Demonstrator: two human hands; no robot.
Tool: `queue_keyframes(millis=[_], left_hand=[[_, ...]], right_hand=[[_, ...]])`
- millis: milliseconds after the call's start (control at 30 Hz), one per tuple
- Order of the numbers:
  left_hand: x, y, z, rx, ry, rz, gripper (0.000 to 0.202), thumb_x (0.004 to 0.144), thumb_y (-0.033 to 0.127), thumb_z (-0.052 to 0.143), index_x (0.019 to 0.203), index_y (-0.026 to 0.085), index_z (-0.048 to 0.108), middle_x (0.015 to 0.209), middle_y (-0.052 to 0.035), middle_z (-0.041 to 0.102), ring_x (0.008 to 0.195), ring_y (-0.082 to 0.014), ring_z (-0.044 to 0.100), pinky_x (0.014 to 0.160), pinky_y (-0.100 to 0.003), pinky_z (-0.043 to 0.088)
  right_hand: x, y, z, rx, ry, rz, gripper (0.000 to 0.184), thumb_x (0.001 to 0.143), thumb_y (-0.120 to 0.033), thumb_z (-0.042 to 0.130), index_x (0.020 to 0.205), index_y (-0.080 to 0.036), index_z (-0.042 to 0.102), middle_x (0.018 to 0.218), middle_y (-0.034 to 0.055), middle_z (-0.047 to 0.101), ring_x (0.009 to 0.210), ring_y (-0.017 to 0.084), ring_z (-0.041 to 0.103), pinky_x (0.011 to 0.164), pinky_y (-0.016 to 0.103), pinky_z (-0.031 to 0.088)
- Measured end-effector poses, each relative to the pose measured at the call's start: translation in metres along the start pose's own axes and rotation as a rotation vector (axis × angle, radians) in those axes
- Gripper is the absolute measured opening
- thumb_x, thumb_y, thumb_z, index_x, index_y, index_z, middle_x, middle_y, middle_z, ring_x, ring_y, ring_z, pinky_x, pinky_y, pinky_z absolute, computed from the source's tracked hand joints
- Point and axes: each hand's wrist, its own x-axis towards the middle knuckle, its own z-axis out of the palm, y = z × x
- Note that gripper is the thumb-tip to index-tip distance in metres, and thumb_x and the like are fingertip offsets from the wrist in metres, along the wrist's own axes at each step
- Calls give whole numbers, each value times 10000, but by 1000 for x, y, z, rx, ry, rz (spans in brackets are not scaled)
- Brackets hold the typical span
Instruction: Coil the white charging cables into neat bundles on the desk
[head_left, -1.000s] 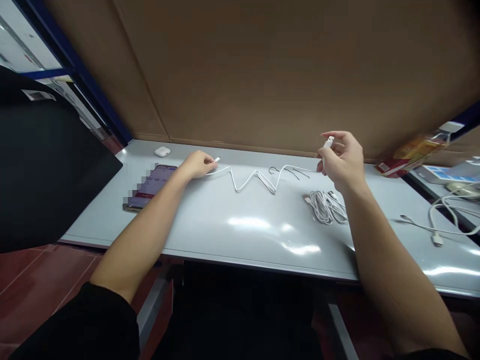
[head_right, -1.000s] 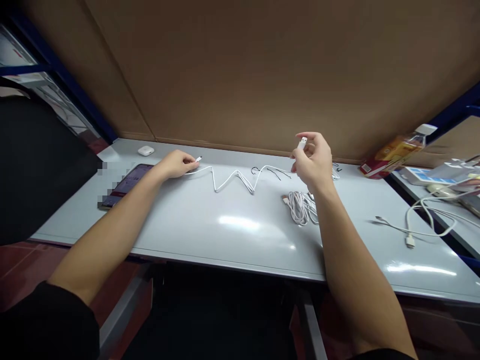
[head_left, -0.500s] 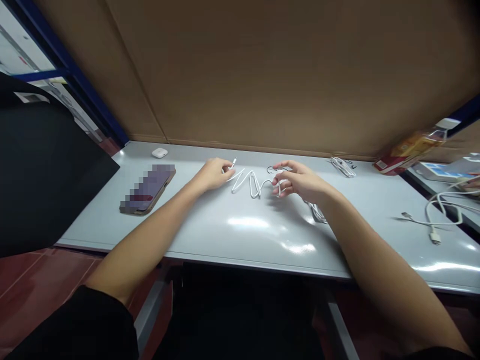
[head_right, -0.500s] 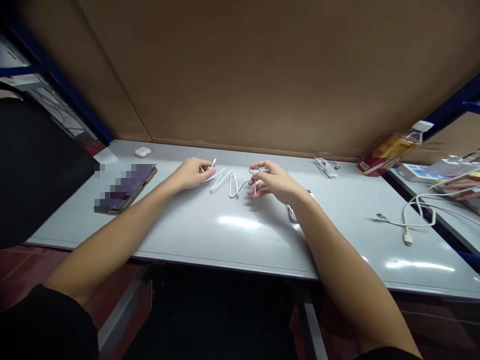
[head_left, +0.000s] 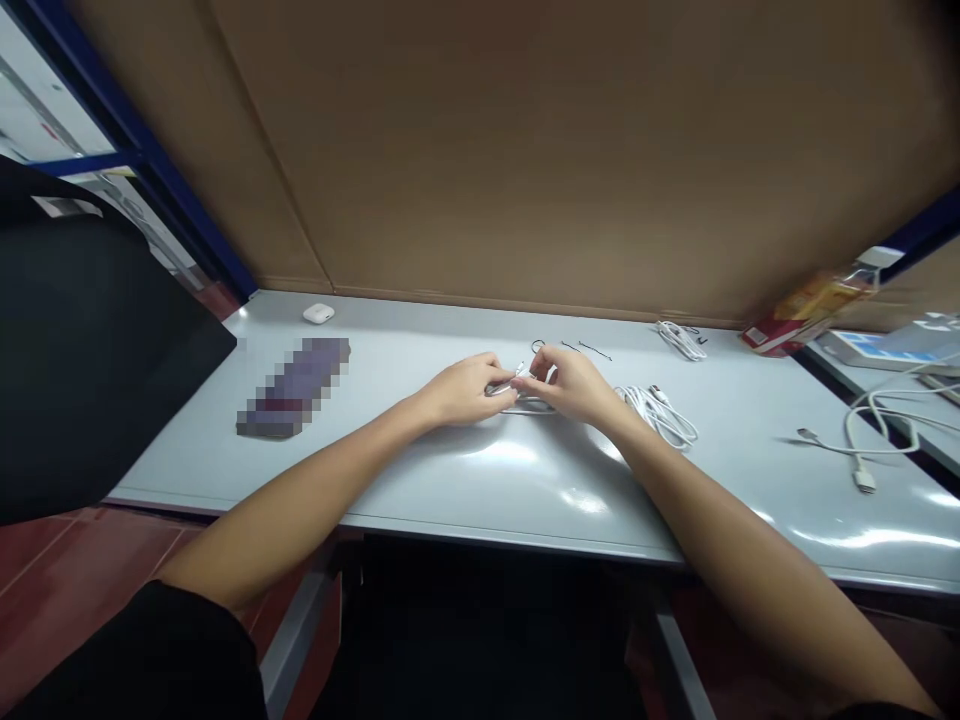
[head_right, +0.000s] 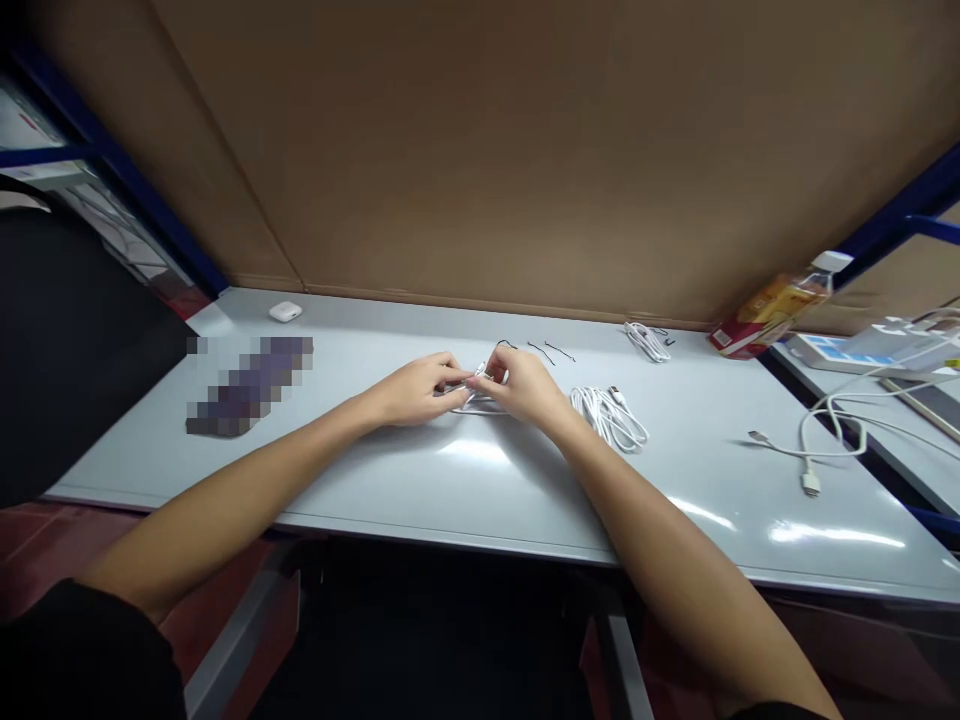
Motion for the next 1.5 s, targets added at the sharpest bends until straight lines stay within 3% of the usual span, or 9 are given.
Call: queue_keyframes(millis=[200, 400, 500, 700, 867, 1133, 1267, 1400, 1500], left_hand=[[3, -5, 3, 60, 44, 90, 235, 938, 360, 574, 930, 201, 746, 924, -71, 662, 796, -206, 592, 710, -309, 402], [7, -12, -3, 0, 63, 108, 259, 969, 279, 516, 795, 199, 690, 735, -32, 657, 641, -169, 519, 639, -300, 319], [5, -11, -8, -61, 46, 69, 283, 985, 304, 499, 839, 187, 711, 734, -23, 656, 645, -160, 520, 624, -289, 320], [5, -7, -8, -348, -27, -71, 369, 977, 368, 579, 1264, 186, 725, 819, -30, 713, 680, -156, 617, 668, -279, 449], [10, -13, -3, -658, 12, -62, 377, 952, 459, 664, 1170, 170, 768, 1086, -93, 758, 788, -159, 674, 773, -323, 555], [10, -12, -11, -955, -8, -106, 482, 890, 457, 777, 1276, 168, 750, 1282, -130, 737, 1116, -242, 687, 979, -399, 545], [9, -11, -12, -876, -68, -82, 469, 899, 462, 761, 1285, 196, 747, 1308, -124, 716, 1037, -212, 690, 923, -375, 559], [5, -8, -10, -499, -134, -48, 462, 983, 440, 621, 1378, 208, 684, 1010, -69, 746, 744, -154, 628, 709, -314, 518], [2, -5, -4, -209, -99, 72, 436, 987, 382, 604, 1394, 235, 653, 981, -45, 734, 790, -180, 629, 747, -312, 490]], right_hand=[[-1, -4, -1, -87, 8, -30, 351, 874, -559, 703, 867, -221, 607, 844, 40, 688, 707, 199, 607, 647, 330, 409], [-7, -2, -6, -143, 13, -168, 648, 822, -510, 782, 1384, -260, 577, 1356, 149, 566, 1083, 307, 634, 907, 431, 509], [-7, 2, -4, -210, -18, -209, 603, 834, -455, 781, 1377, -260, 605, 1350, 149, 588, 1243, 356, 563, 1008, 476, 480], [-5, -4, -7, -102, -104, -169, 508, 872, -597, 718, 1245, -254, 694, 1194, 113, 713, 1001, 291, 667, 831, 405, 525], [-6, -13, -11, 25, -70, -77, 455, 1010, -623, 488, 1076, -232, 710, 1118, 82, 740, 967, 250, 677, 813, 363, 508], [-6, -16, -14, 309, -110, 84, 418, 893, -620, 682, 1086, -250, 664, 1036, 58, 709, 613, 148, 621, 521, 301, 463], [-5, -14, -14, 228, -20, 27, 345, 866, -545, 727, 1010, -232, 713, 932, 34, 720, 692, 162, 625, 621, 312, 476], [-2, -7, -6, 205, -5, -7, 285, 864, -486, 737, 958, -217, 738, 953, 44, 756, 854, 204, 674, 751, 322, 492], [0, -4, 1, 207, 14, -5, 272, 877, -474, 718, 949, -214, 755, 974, 64, 775, 878, 220, 694, 765, 324, 498]])
